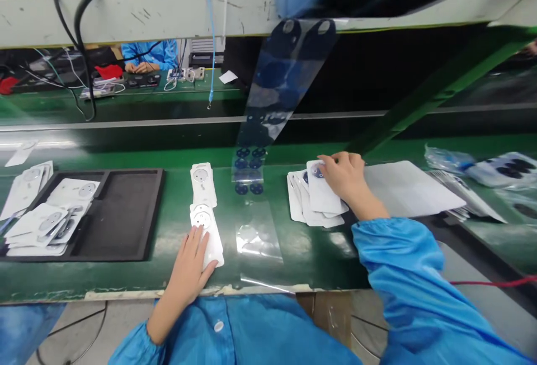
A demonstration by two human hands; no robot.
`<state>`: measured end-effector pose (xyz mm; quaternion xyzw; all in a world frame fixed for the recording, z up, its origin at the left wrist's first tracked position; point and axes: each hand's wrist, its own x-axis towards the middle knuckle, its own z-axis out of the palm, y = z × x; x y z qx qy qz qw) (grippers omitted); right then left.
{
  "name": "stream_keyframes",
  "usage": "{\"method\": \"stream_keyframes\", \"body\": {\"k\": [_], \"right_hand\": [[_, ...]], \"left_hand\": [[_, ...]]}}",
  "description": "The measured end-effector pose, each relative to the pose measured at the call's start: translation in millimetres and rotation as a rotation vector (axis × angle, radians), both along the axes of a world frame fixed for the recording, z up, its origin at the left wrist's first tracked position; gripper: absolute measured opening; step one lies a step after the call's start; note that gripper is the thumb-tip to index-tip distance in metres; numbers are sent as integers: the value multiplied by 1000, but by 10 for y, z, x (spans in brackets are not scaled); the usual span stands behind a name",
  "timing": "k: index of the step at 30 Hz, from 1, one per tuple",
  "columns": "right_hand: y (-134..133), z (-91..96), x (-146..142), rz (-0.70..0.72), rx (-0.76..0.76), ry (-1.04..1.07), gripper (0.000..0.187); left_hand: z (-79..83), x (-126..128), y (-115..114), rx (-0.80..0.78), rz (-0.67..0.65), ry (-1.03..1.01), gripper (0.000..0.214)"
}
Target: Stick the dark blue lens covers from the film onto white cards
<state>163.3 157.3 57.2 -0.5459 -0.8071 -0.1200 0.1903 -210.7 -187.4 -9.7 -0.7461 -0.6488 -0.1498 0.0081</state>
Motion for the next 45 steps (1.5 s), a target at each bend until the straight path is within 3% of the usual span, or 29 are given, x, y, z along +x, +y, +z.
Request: {"method": "stream_keyframes", "body": {"k": [2, 4, 7, 11, 15, 19, 23, 27, 29, 34, 37, 39, 43, 45], "right_hand": [[-45, -73, -168, -21, 82, -54, 31], [-189, -144, -475, 68, 51, -10, 35], [-459, -295, -1063, 416, -245, 89, 44], [-638, -564, -1642, 621, -383, 51, 52], [-600, -757, -1754, 617, -407, 9, 54], [-583, -794, -1702, 603, -412, 140, 42], [-627, -734, -1715, 562, -462, 245, 32], [-667, -596, -1732, 505, -597, 327, 18], [-690, -459, -1719, 476, -693, 366, 15], [-816, 20, -1655, 419, -934, 655, 30], [-950, 200, -1618, 437, -1027, 806, 34], [-1060, 238, -1596, 445, -943, 831, 33], [-1311, 279, -1560, 391, -494, 715, 24], [-1444, 340, -1542, 377, -377, 693, 18]], "left_hand": [[-31, 22, 99, -8, 33, 52, 63], [-37, 57, 153, -15, 42, 77, 61], [8, 144, 139, -18, -8, 64, 54], [68, 250, 61, -33, -90, -6, 43], [59, 256, 72, -67, -15, -85, 47], [80, 203, 251, -90, 37, -149, 52], [135, 122, 503, -164, 7, -159, 64], [136, 72, 609, -203, -21, -153, 96], [126, 72, 600, -214, -22, -147, 106], [126, 97, 550, -223, 4, -138, 118], [128, 111, 544, -222, 14, -115, 123], [117, 120, 545, -214, 19, -102, 124], [76, 131, 546, -183, 54, -112, 114], [68, 131, 543, -168, 62, -120, 106]]}}
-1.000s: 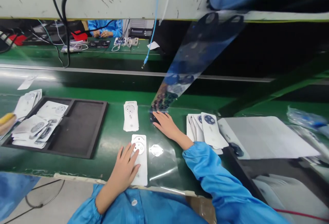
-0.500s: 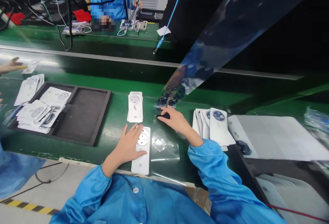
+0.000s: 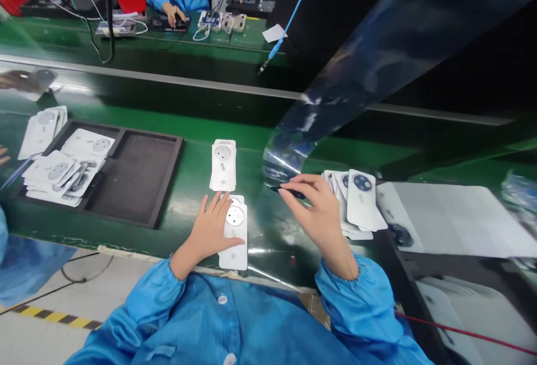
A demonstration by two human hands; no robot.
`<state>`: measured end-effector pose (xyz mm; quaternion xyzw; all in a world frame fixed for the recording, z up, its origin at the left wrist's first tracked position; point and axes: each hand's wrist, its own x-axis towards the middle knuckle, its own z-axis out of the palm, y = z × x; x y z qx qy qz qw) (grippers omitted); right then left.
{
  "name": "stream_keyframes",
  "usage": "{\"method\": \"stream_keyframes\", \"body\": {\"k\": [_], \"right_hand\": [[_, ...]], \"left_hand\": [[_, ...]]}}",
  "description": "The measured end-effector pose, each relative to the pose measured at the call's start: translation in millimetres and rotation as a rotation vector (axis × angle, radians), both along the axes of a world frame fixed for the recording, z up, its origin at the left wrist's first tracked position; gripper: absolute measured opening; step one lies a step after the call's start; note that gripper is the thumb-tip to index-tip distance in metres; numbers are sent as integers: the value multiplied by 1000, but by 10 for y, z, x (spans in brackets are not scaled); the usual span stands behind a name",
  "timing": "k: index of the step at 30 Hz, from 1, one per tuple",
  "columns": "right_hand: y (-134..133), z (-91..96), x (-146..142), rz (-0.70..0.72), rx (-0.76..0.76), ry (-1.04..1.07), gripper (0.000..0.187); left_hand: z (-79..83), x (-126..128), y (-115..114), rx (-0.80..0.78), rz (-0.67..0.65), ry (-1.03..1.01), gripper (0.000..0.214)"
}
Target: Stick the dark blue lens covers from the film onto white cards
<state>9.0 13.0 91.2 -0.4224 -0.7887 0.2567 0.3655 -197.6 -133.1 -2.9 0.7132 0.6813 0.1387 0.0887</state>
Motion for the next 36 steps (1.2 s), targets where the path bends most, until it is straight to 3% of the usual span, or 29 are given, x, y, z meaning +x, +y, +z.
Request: {"method": "stream_keyframes", "body": {"k": [3, 6, 10, 14, 15, 18, 20, 25, 36], "right_hand": [[-193, 96, 19, -31, -17, 103, 10], [-365, 59, -17, -48, -276, 279, 11], [-518, -265, -211, -9, -745, 422, 25], [-569, -609, -416, 4, -960, 391, 35], [-573, -664, -442, 1, -982, 380, 37], [-581, -757, -458, 9, -1008, 354, 35], [-595, -786, -444, 36, -1018, 337, 33], [-643, -823, -439, 77, -1026, 304, 32], [-678, -778, -481, 29, -1012, 265, 32]], "left_hand": [[17, 6, -5, 9, -1, -15, 103], [46, 26, 2, 7, 14, -32, 105], [72, 35, 23, 4, 16, -61, 103], [104, -18, -55, 35, 24, -132, 106], [111, -31, -102, 61, 27, -140, 99], [102, -26, -282, 144, 28, -114, 45], [71, 16, -389, 171, 47, -91, 23], [-8, 116, -479, 172, 82, -75, 20], [-37, 115, -468, 186, 84, -42, 18]]}}
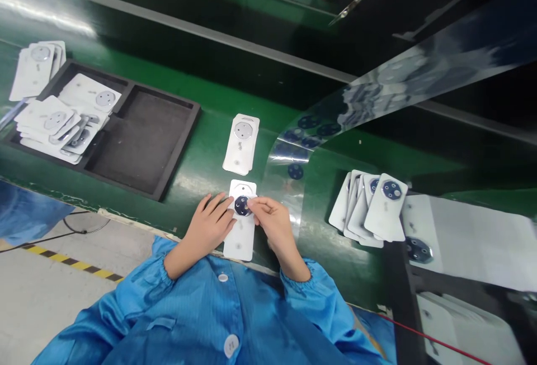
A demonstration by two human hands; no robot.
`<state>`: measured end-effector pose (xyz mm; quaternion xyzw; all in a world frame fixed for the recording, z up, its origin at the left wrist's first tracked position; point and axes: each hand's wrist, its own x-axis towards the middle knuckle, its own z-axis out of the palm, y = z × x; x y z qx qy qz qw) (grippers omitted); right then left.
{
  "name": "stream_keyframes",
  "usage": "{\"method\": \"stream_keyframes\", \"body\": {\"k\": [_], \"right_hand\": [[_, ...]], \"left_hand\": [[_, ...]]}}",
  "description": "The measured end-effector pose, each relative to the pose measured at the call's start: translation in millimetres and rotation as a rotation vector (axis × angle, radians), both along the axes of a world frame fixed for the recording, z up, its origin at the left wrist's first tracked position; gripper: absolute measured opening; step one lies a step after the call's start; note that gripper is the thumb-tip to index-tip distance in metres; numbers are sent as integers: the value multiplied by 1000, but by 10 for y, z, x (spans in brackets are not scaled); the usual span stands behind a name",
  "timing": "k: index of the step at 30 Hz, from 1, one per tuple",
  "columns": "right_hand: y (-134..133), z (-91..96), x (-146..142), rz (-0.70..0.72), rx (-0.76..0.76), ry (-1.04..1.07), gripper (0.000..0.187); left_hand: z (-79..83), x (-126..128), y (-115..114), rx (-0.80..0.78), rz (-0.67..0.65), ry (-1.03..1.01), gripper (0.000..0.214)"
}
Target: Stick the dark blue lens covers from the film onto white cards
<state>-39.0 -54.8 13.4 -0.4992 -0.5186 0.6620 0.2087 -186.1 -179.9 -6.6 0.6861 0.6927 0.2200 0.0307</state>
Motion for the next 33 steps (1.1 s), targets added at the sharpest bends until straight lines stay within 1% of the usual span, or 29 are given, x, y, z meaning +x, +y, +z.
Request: {"method": "stream_keyframes", "body": {"k": [6, 16, 33], "right_hand": [[-7, 9, -1, -17, -21, -3, 32], [-34, 19, -6, -39, -15, -3, 35], [-23, -4, 14, -2, -9, -9, 35]], "left_hand": [[7, 10, 12, 10, 7, 15, 18], [11, 34, 25, 37, 26, 36, 16], [34, 23, 35, 44, 24, 46, 16]]}}
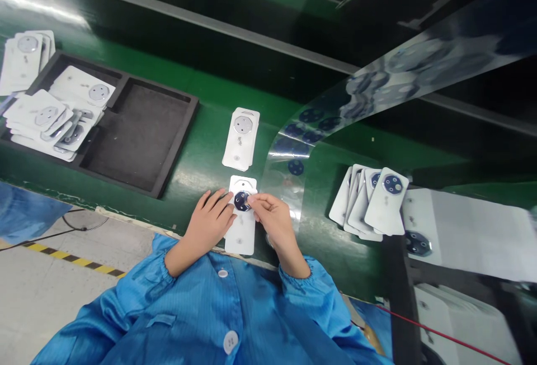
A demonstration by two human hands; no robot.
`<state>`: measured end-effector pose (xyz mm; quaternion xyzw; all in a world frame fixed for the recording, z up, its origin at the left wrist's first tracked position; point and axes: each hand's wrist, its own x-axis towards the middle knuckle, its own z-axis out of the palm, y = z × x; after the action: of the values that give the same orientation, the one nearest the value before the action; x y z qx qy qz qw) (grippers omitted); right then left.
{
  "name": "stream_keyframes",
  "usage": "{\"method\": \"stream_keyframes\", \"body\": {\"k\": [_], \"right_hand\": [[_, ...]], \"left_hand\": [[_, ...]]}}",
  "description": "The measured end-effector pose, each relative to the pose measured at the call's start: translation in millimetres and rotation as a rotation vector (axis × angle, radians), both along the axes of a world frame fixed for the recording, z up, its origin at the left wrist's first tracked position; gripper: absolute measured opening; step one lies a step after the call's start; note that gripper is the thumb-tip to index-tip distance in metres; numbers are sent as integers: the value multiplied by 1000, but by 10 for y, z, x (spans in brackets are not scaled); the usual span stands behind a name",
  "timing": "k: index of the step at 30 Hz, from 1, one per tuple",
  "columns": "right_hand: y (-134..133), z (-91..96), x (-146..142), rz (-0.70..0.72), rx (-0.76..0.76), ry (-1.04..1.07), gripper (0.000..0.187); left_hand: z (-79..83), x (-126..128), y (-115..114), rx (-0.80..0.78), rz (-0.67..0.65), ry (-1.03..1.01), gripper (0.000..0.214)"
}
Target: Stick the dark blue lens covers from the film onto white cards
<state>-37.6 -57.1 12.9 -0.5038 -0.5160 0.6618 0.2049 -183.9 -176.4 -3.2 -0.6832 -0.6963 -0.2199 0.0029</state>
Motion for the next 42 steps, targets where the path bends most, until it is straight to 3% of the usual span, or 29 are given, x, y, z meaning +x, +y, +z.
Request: {"method": "stream_keyframes", "body": {"k": [24, 32, 35, 39, 42], "right_hand": [[7, -62, 12, 6, 26, 30, 29], [1, -58, -9, 14, 67, -1, 30], [-31, -52, -23, 44, 221, -129, 26], [-13, -27, -31, 167, 697, -456, 26], [69, 12, -3, 237, 861, -705, 31]], "left_hand": [[-13, -17, 5, -3, -3, 5, 17], [-5, -7, 32, -45, 2, 35, 35], [-19, 7, 40, -59, 5, 53, 35], [-21, 23, 45, -60, 4, 93, 37], [-2, 13, 54, -50, -1, 124, 36]]}}
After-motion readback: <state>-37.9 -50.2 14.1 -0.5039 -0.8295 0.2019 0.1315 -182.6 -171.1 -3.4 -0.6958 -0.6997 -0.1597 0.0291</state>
